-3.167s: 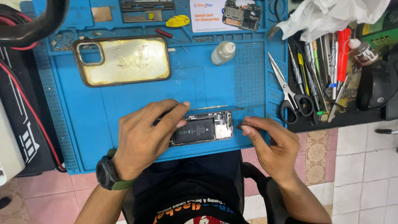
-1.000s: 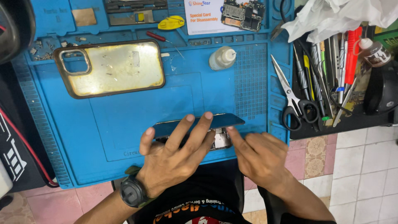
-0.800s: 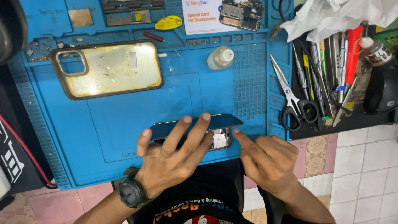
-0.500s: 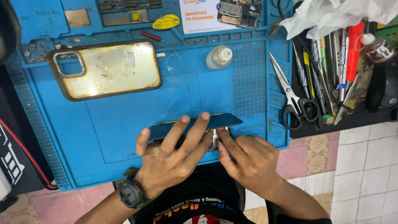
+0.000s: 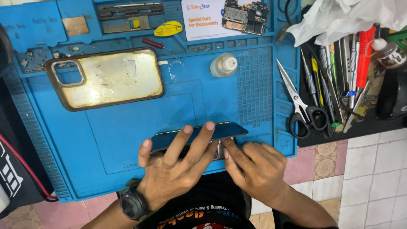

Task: The person wipes a disassembled smartphone with a tissue, then works on the opened phone body on a blue repair mat, prying and adjusting internal components by hand. They use a screwdriver on the phone, apply liquid from a small bottle onto the screen, and continue working on the device with the screwdriver.

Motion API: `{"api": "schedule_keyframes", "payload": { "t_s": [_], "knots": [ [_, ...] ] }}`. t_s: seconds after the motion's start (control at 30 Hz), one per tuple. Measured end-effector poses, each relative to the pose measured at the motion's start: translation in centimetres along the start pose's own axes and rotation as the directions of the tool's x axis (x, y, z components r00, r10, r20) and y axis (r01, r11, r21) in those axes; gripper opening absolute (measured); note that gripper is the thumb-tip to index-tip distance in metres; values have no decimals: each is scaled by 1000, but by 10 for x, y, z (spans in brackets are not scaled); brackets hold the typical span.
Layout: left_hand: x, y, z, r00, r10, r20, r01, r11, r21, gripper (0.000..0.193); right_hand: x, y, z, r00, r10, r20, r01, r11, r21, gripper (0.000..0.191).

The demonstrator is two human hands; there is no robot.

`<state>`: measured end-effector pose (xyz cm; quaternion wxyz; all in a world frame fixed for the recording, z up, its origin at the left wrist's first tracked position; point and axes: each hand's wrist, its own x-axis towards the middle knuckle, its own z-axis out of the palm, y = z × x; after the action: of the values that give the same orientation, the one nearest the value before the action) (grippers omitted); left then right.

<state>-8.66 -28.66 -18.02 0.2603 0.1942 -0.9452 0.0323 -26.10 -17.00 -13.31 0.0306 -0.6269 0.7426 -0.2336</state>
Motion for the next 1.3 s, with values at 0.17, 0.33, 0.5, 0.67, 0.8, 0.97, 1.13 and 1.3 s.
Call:
{"api": "schedule_keyframes", "payload": {
  "t_s": [0.17,0.33,0.5,0.67,0.8,0.97,1.13,1.3],
  "knots": [
    [3,-5,4,1000,5,13,-5,1000,-1,17,5,2,7,1000,-5,8,4,1000,22,22],
    [1,-8,4,1000,1,12,-1,1000,-15,14,7,3,10,998,-35,44,37,999,-37,24],
    [1,-7,9,1000,-1,15,1,1000,1,17,8,4,13,998,-25,50,27,998,-49,24],
    [0,-9,7,999,10,31,-11,1000,12,23,6,6,12,999,-4,53,4,1000,1,24],
    [-1,-12,6,999,36,32,-37,999,40,26,6,5,14,1000,-4,22,3,999,39,25],
    [-3,-10,7,999,35,37,-36,999,33,26,7,4,15,999,18,37,-19,999,37,20],
    [-6,-11,6,999,42,21,-43,998,44,25,6,2,13,999,14,38,-15,999,43,20],
    [-8,-9,3,999,36,24,-37,999,30,25,5,-3,9,998,45,45,-49,996,78,21]
  ]
}}
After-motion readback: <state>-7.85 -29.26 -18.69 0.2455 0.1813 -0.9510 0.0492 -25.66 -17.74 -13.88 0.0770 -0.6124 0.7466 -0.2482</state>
